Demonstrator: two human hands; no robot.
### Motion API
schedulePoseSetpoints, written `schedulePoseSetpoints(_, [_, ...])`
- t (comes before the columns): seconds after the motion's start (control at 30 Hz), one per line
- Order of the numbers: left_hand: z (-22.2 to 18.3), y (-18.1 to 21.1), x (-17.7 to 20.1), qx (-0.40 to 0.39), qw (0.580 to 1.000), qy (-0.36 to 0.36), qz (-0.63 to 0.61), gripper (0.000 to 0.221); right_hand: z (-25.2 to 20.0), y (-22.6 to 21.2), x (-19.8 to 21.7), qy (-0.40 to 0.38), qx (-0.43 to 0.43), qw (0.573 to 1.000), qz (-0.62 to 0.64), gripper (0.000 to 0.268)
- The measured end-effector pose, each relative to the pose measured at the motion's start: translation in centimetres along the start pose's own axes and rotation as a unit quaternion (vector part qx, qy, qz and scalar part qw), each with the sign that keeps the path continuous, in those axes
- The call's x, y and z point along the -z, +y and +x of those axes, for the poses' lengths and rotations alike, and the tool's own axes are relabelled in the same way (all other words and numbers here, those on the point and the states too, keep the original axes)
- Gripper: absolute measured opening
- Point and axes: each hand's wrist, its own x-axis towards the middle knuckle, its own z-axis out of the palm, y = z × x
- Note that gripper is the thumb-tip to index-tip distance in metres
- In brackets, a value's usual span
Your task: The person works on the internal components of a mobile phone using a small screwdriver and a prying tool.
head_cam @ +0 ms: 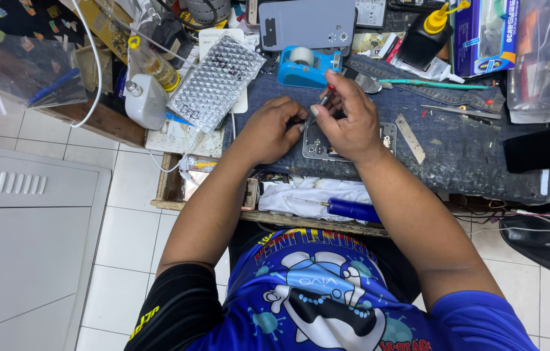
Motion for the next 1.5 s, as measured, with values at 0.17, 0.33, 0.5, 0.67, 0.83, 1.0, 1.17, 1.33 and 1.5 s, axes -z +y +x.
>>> schedulePoseSetpoints(0.17, [0.1,-0.2,-0.3,-0.016,0.998,-0.021,0.050,0.022,-0.5,0.5,0.0,-0.013,-0.007,0.997,0.073,0.060])
schedulePoseSetpoints(0.33, [1.0,-0.2,-0.5,-0.023,0.995,-0.044,0.090,0.015,-0.5,0.7,0.1,0.000,-0.001,0.995,0.096,0.060])
schedulePoseSetpoints(0.5, [2.3,0.7,-0.6,-0.010,0.991,-0.068,0.117,0.015,-1.0,1.5,0.8,0.038,0.005,0.994,0.099,0.063])
schedulePoseSetpoints(0.67, [5.5,1.7,-1.6,-0.020,0.990,-0.077,0.114,0.015,-0.7,2.8,4.6,0.173,0.005,0.972,0.160,0.069])
schedulePoseSetpoints(0.83, [7.2,1.8,-3.9,-0.014,0.978,-0.128,0.167,0.017,-1.9,3.1,7.1,0.182,-0.014,0.970,0.160,0.068])
schedulePoseSetpoints(1.0, [5.1,-0.3,-1.9,-0.025,0.994,-0.066,0.082,0.014,-3.7,2.5,5.5,0.130,-0.031,0.979,0.155,0.067])
schedulePoseSetpoints(1.17, [0.6,-1.2,0.4,-0.054,0.998,-0.034,0.015,0.017,-3.0,0.2,2.4,0.038,0.022,0.997,0.058,0.066])
schedulePoseSetpoints(1.33, [-1.8,-1.1,0.5,-0.086,0.996,-0.035,-0.013,0.025,-1.8,-2.1,1.1,-0.028,0.049,0.998,-0.023,0.059])
schedulePoseSetpoints(1.5, [-2.4,-0.9,0.2,-0.071,0.997,-0.044,0.006,0.026,-1.3,-2.7,0.9,-0.044,0.062,0.996,-0.045,0.057])
